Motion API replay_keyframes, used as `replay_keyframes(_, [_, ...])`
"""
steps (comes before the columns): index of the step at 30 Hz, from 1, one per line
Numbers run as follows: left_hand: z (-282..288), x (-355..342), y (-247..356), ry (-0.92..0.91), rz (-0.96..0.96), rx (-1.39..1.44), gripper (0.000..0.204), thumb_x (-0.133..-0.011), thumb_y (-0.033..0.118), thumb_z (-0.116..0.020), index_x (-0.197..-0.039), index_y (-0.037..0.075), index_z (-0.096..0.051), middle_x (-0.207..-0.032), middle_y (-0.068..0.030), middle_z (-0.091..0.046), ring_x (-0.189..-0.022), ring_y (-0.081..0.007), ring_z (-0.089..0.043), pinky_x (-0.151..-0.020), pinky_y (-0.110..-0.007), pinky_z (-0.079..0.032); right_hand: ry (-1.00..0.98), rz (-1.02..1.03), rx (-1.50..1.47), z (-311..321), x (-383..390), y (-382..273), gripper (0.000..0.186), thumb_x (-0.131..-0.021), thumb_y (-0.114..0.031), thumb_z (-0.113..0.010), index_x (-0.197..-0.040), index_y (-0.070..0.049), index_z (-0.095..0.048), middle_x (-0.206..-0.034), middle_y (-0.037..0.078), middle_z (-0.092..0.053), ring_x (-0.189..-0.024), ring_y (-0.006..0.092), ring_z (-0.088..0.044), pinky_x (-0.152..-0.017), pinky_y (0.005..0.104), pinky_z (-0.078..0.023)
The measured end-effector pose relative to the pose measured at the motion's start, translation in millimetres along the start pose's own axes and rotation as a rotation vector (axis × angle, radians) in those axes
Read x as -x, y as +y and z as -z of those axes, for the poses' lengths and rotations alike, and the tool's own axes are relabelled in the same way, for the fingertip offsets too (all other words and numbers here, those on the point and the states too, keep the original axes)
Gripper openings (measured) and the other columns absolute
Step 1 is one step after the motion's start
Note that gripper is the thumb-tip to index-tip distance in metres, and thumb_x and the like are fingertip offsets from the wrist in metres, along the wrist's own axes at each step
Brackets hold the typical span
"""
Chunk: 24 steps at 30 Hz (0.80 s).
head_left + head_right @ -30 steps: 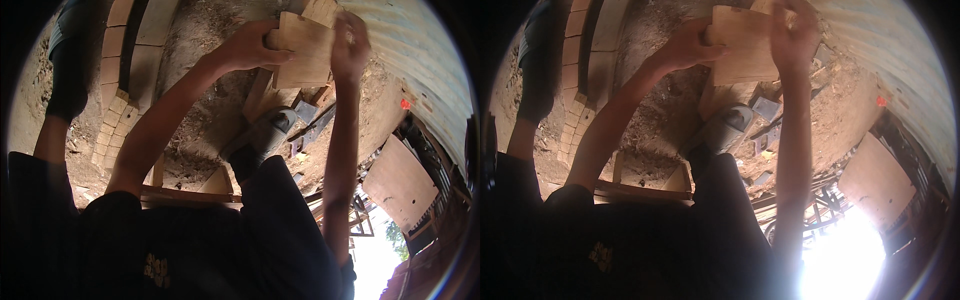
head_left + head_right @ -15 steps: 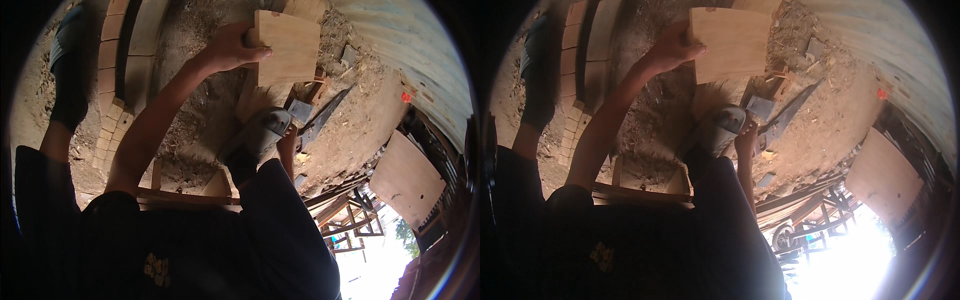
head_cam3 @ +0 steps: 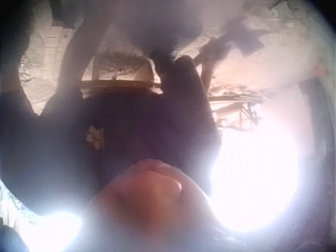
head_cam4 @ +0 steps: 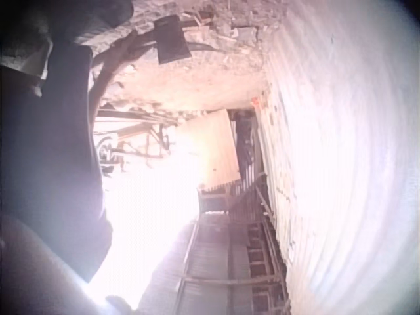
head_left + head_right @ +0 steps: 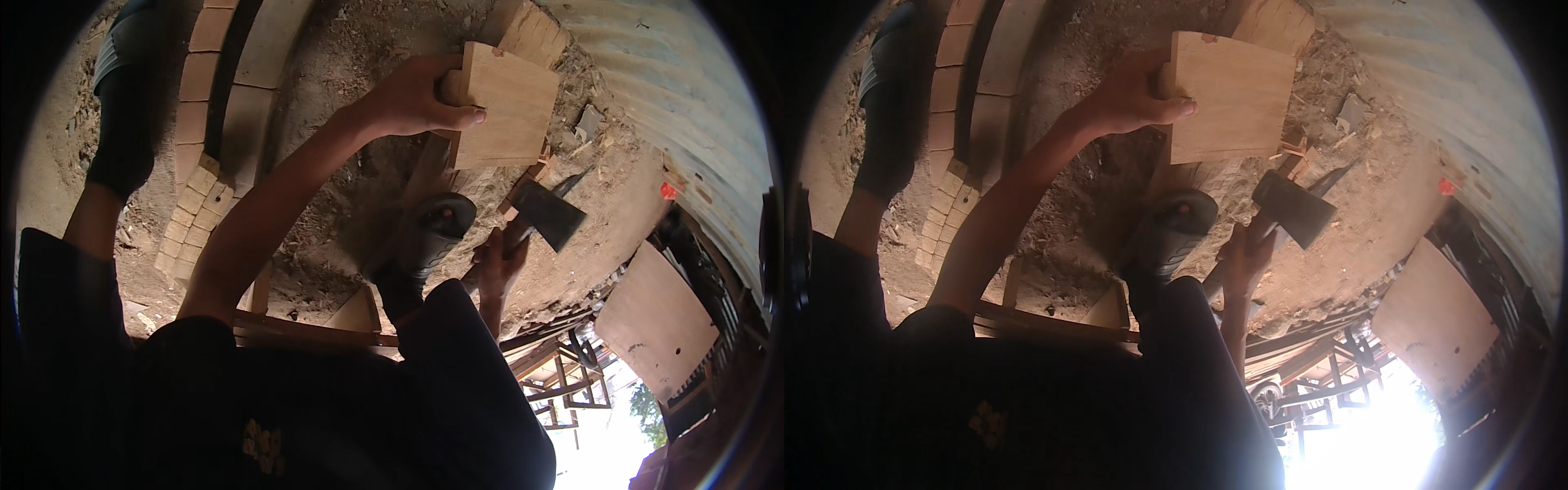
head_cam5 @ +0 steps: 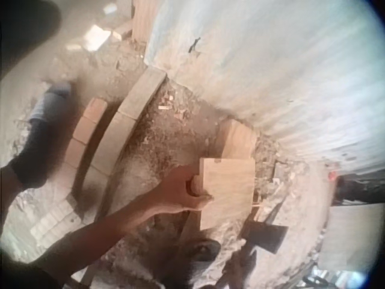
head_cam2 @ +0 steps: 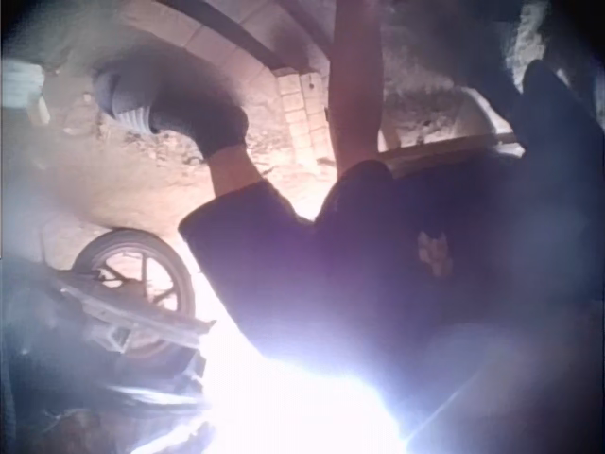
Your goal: The person sits on the ground and uses a small axe to carve and shape a rectangular piece of wood. They repeatedly strike the wood, rotate it, and inspect the carved edges throughout the clip.
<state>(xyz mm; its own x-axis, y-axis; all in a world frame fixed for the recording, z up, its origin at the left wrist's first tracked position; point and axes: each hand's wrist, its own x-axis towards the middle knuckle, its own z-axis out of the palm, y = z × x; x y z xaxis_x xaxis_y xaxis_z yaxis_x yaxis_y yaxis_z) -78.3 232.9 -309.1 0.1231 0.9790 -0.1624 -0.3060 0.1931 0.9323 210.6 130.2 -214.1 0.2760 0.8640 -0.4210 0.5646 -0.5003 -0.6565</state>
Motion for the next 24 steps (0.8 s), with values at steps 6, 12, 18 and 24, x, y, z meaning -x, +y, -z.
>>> replay_keyframes(6, [7,5,9,-0.025,0.019,0.033,0.064,-0.082,0.027,-0.081,-0.135,0.001,-0.056,-0.108,-0.0173,-0.071,-0.091,-0.0225,-0.073,-0.074,-0.032,-0.063,-0.081,0.296,0.232,-13,7,-109,0.051,-0.093,-0.005,-0.065,-0.139,0.0,-0.042,-0.081,0.004,-0.057,-0.059,0.0074,-0.053,-0.051,0.0232,-0.044])
replay_keyframes(12, [3,2,1,0.013,-0.054,-0.009,0.066,-0.08,0.032,-0.082,-0.133,0.001,-0.059,-0.106,-0.0161,-0.072,-0.091,-0.0221,-0.073,-0.079,-0.034,-0.062,-0.15,0.64,0.432,-32,-17,-114,0.057,-0.092,-0.004,-0.067,-0.142,0.001,-0.042,-0.088,0.006,-0.063,-0.069,0.0077,-0.058,-0.058,0.0243,-0.049])
replay_keyframes(18, [2,5,8,0.035,-0.015,-0.021,0.064,-0.079,0.033,-0.083,-0.13,0.002,-0.061,-0.103,-0.0148,-0.073,-0.09,-0.0213,-0.073,-0.078,-0.033,-0.061,-0.195,0.573,0.462,-38,-14,-134,0.056,-0.091,-0.005,-0.069,-0.141,0.002,-0.044,-0.102,0.012,-0.069,-0.083,0.0133,-0.065,-0.07,0.0293,-0.053])
replay_keyframes(24, [3,2,-3,0.032,-0.034,0.023,0.062,-0.08,0.032,-0.081,-0.13,0.001,-0.06,-0.102,-0.0148,-0.073,-0.088,-0.0202,-0.073,-0.078,-0.033,-0.061,-0.195,0.703,0.469,-46,-16,-127,0.059,-0.092,-0.004,-0.067,-0.145,0.002,-0.041,-0.1,0.013,-0.07,-0.084,0.0169,-0.066,-0.074,0.0319,-0.054])
